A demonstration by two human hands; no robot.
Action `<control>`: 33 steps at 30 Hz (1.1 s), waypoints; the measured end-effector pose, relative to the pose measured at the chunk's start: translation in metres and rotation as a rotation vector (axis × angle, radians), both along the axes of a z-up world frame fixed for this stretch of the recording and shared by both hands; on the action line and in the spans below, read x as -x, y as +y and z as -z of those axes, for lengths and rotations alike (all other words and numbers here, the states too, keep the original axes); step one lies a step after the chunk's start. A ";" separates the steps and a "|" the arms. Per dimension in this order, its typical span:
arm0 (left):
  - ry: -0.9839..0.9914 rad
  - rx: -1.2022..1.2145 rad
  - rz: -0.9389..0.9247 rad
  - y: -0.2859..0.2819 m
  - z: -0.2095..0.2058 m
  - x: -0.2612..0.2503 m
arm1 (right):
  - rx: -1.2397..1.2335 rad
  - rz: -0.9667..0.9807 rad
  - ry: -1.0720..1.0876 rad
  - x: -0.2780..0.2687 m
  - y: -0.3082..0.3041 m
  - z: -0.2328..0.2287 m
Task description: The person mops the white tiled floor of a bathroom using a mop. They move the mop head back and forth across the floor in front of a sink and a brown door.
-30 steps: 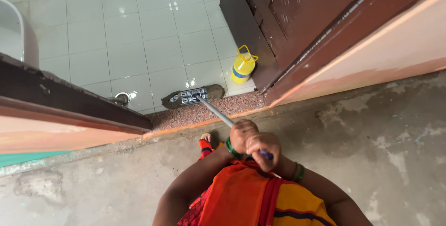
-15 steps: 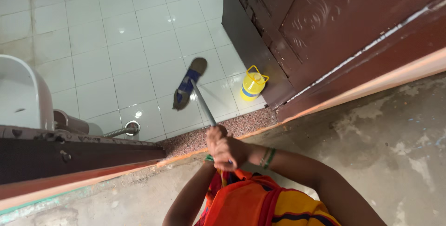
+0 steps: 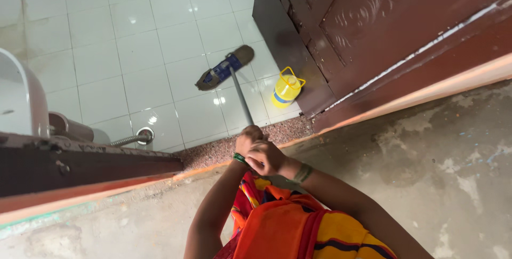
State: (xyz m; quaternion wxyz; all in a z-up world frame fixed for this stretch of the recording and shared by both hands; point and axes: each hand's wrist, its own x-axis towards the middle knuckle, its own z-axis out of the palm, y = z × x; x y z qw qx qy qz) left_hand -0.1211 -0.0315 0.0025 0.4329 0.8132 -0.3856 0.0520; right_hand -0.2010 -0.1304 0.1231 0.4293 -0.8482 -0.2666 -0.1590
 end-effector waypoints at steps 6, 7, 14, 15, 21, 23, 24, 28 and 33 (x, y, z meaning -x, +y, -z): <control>0.041 -0.011 0.075 -0.047 -0.062 0.091 | -0.143 0.107 -0.045 0.093 -0.048 -0.057; 0.055 -0.020 0.088 -0.058 -0.073 0.104 | -0.179 0.116 -0.051 0.108 -0.060 -0.066; 0.084 -0.121 0.104 -0.101 -0.146 0.183 | -0.600 0.090 0.113 0.189 -0.111 -0.085; 0.106 -0.139 0.093 -0.102 -0.152 0.195 | -0.633 0.062 0.096 0.196 -0.115 -0.088; 0.055 -0.113 0.117 -0.090 -0.167 0.222 | -0.651 -0.043 -0.009 0.213 -0.108 -0.110; 0.034 -0.039 0.156 -0.081 -0.171 0.216 | -0.645 -0.074 -0.034 0.206 -0.100 -0.118; 0.024 0.024 0.178 -0.075 -0.173 0.211 | -0.614 -0.101 -0.085 0.199 -0.096 -0.119; -0.102 0.341 0.243 -0.051 -0.180 0.174 | -0.543 -0.144 -0.207 0.160 -0.073 -0.119; 0.063 0.170 0.251 -0.029 -0.133 0.100 | -0.474 -0.123 -0.194 0.094 -0.049 -0.087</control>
